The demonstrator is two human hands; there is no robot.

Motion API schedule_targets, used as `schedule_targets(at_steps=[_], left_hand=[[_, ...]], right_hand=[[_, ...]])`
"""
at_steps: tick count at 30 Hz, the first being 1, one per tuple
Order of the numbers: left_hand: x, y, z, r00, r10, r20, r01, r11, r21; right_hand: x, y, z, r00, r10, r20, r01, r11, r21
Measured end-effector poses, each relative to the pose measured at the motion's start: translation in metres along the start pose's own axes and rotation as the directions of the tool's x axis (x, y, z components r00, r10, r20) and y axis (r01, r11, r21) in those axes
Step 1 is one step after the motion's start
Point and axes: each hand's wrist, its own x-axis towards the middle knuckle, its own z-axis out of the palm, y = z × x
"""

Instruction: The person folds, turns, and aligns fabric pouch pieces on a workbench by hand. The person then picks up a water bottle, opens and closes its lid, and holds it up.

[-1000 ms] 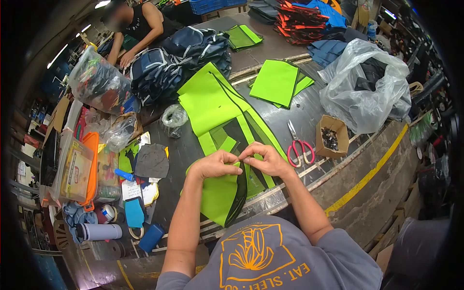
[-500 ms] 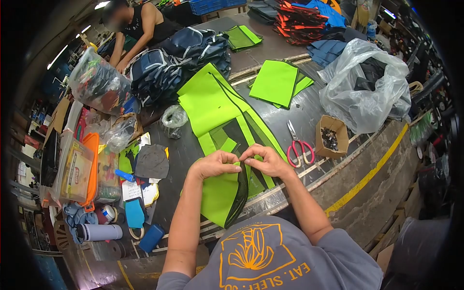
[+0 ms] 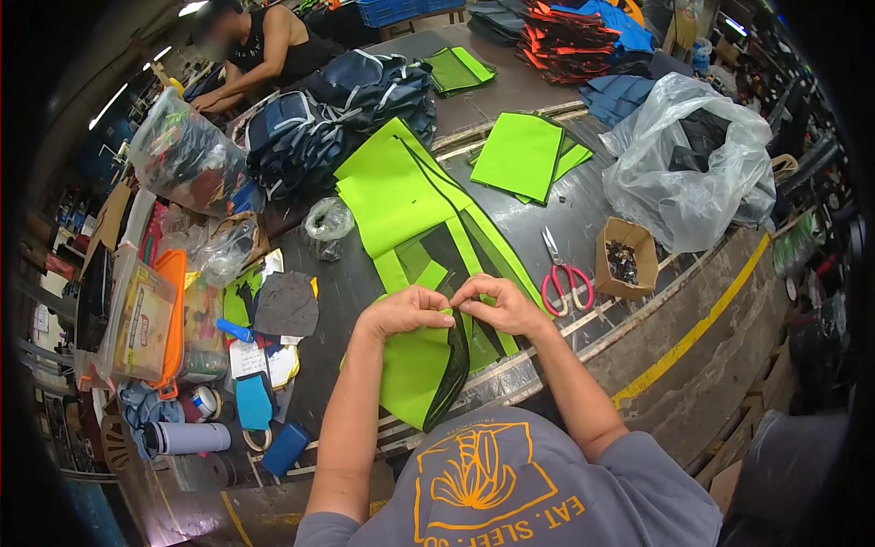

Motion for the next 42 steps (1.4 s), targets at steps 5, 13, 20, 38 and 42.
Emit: schedule_targets(at_steps=[5,13,20,38,42], left_hand=[[0.005,-0.008,-0.001,0.995,0.02,-0.098,-0.018,1.0,0.019],[0.009,-0.009,0.001,0.986,0.031,-0.163,-0.028,0.999,0.017],[0.01,-0.006,0.005,0.968,0.091,-0.233,-0.065,0.991,0.119],[0.003,0.011,0.018,0.959,0.028,-0.283,0.111,0.881,0.461],[0.011,-0.002,0.022,0.961,-0.053,-0.271,0.087,0.989,0.117]], right_hand=[[-0.002,0.003,0.003,0.997,0.064,-0.053,-0.058,0.992,0.109],[-0.008,0.026,0.016,0.981,0.132,-0.143,-0.108,0.98,0.167],[-0.011,0.04,0.014,0.983,0.131,-0.129,-0.108,0.979,0.176],[-0.008,0.053,0.026,0.924,0.166,-0.343,-0.063,0.955,0.291],[-0.009,0.052,0.027,0.911,0.184,-0.37,-0.052,0.94,0.339]])
